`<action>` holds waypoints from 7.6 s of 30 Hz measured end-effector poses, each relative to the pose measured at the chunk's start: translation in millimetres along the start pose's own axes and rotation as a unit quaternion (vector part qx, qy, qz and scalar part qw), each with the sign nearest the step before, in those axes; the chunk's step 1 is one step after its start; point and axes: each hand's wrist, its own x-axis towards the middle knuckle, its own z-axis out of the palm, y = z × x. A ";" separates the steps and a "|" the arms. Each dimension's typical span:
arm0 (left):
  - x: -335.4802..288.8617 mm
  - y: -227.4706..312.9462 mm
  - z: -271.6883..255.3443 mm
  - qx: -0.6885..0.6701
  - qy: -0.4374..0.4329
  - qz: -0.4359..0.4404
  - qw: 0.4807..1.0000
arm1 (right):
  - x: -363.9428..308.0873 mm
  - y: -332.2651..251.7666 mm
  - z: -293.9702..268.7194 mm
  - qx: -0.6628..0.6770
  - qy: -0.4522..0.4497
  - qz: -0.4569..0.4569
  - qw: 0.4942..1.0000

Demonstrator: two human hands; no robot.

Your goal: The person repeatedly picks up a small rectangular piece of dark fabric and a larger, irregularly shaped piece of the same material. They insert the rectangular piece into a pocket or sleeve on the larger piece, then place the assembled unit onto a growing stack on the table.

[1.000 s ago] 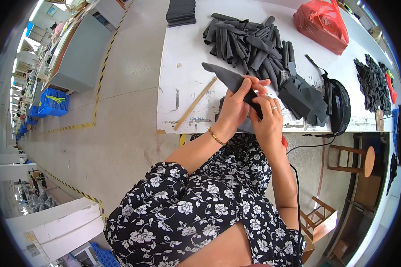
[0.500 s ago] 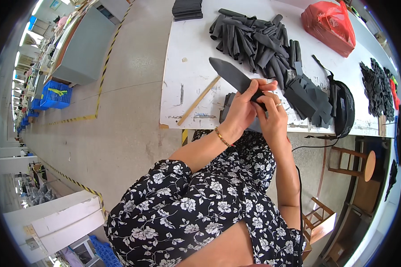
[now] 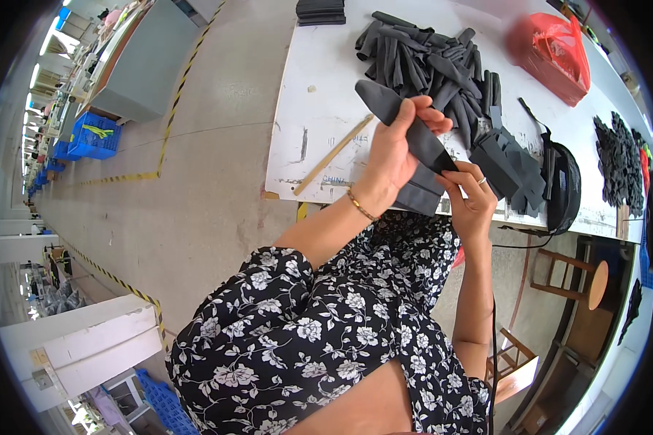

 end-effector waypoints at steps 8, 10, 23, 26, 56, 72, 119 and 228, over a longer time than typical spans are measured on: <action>-20.2 -16.6 11.2 0.007 0.029 0.000 1.000 | 9.7 0.6 8.3 0.006 0.007 0.002 1.000; -21.6 -17.7 10.9 0.005 0.030 -0.002 1.000 | 9.7 2.1 9.6 0.011 0.007 0.006 1.000; -23.3 -16.7 13.6 0.000 0.030 -0.007 1.000 | 12.0 8.8 10.4 0.016 0.005 -0.001 1.000; -22.7 -16.1 11.9 0.003 0.023 -0.006 1.000 | 11.7 8.7 11.1 0.012 0.000 0.001 1.000; -13.5 48.9 -47.4 0.078 0.001 0.103 0.992 | 5.8 -11.2 34.1 0.095 0.165 0.055 0.980; -71.2 -5.1 -100.3 0.629 0.139 0.120 0.755 | -69.6 37.0 35.0 0.006 0.082 0.359 0.930; 37.2 23.5 -66.7 0.115 0.102 -0.158 0.975 | -8.9 12.7 -0.6 -0.004 0.020 0.110 0.994; -13.7 -26.2 12.6 0.031 0.045 0.018 0.998 | -7.5 5.6 1.1 -0.057 0.044 -0.037 0.997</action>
